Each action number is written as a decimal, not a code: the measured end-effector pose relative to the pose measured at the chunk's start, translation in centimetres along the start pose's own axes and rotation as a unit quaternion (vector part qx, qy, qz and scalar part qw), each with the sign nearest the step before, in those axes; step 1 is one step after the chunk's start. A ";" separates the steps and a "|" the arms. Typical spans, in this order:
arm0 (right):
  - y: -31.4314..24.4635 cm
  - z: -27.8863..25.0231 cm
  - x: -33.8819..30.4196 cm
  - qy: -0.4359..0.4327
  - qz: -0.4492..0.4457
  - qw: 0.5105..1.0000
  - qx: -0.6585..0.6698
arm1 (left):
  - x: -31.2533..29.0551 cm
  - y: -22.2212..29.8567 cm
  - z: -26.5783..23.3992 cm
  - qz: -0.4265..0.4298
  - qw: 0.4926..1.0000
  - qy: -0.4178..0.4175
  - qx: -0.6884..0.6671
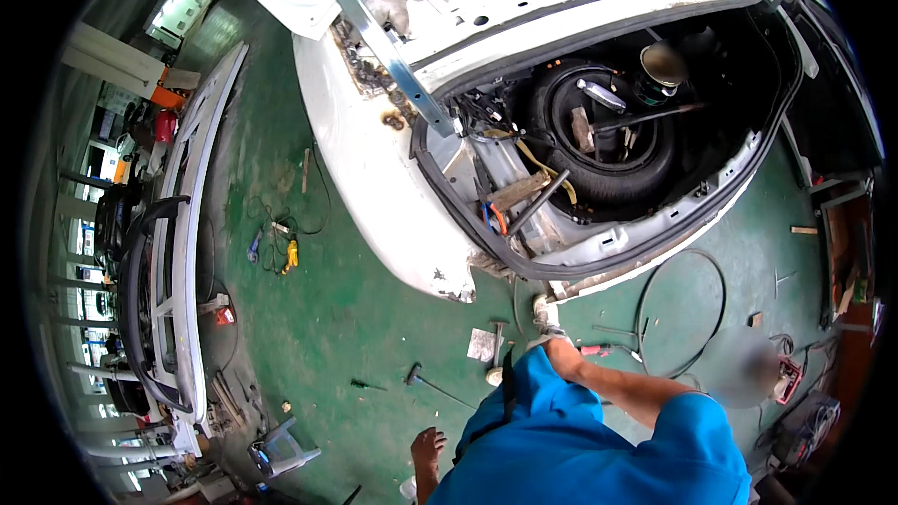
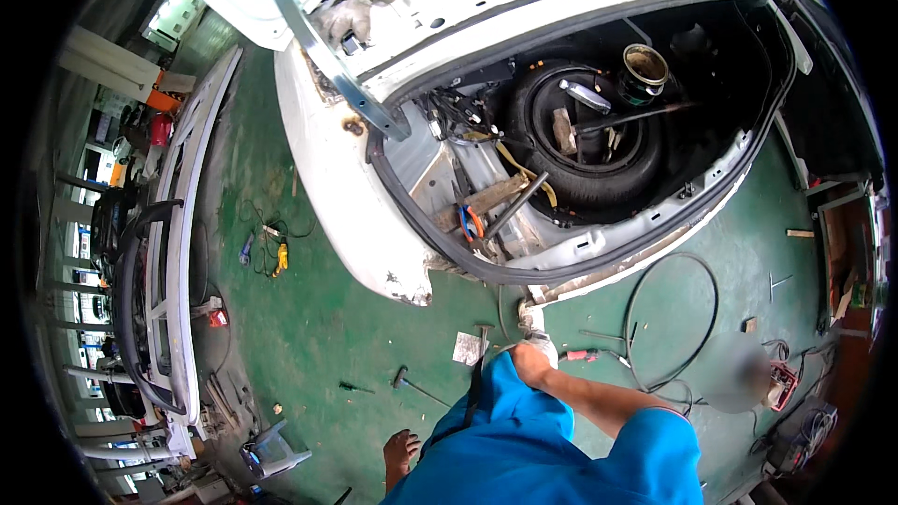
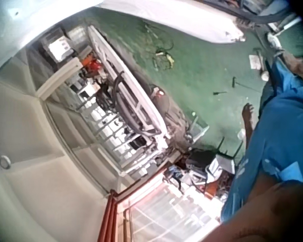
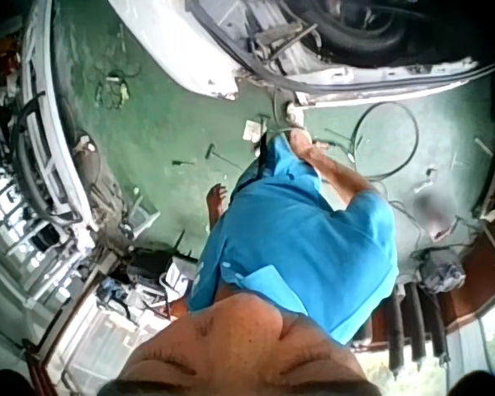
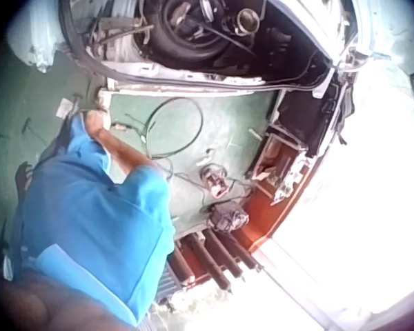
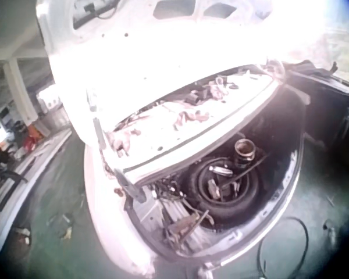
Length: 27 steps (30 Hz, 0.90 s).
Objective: The person repeatedly lifts and lowers the car hood to check alignment, then uses a power grinder to smooth the front bumper area. The person handles the hood and bumper directly and uses a handheld grinder on the bumper surface.
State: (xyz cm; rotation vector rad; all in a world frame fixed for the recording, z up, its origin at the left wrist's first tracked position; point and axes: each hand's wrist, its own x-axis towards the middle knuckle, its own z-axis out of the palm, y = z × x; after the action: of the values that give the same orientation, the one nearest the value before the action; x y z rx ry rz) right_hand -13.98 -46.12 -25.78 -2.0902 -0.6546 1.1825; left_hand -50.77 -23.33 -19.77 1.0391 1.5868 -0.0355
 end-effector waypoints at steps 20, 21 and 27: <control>2.6 4.1 6.4 -0.165 -0.001 0.960 -0.225 | -4.4 4.4 1.7 -0.008 0.995 0.024 0.095; 3.1 4.2 6.5 -0.165 0.001 0.961 -0.223 | -4.5 5.4 2.3 -0.001 0.995 0.022 0.095; 4.6 4.2 6.9 -0.083 -0.015 0.971 -0.222 | -2.8 3.6 2.6 0.015 0.998 0.010 0.059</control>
State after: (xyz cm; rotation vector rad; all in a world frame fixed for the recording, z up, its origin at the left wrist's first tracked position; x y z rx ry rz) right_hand -13.89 -43.30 -34.67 -2.3445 -1.1115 1.2950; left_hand -46.70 -24.23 -16.51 1.1567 1.6021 -0.0998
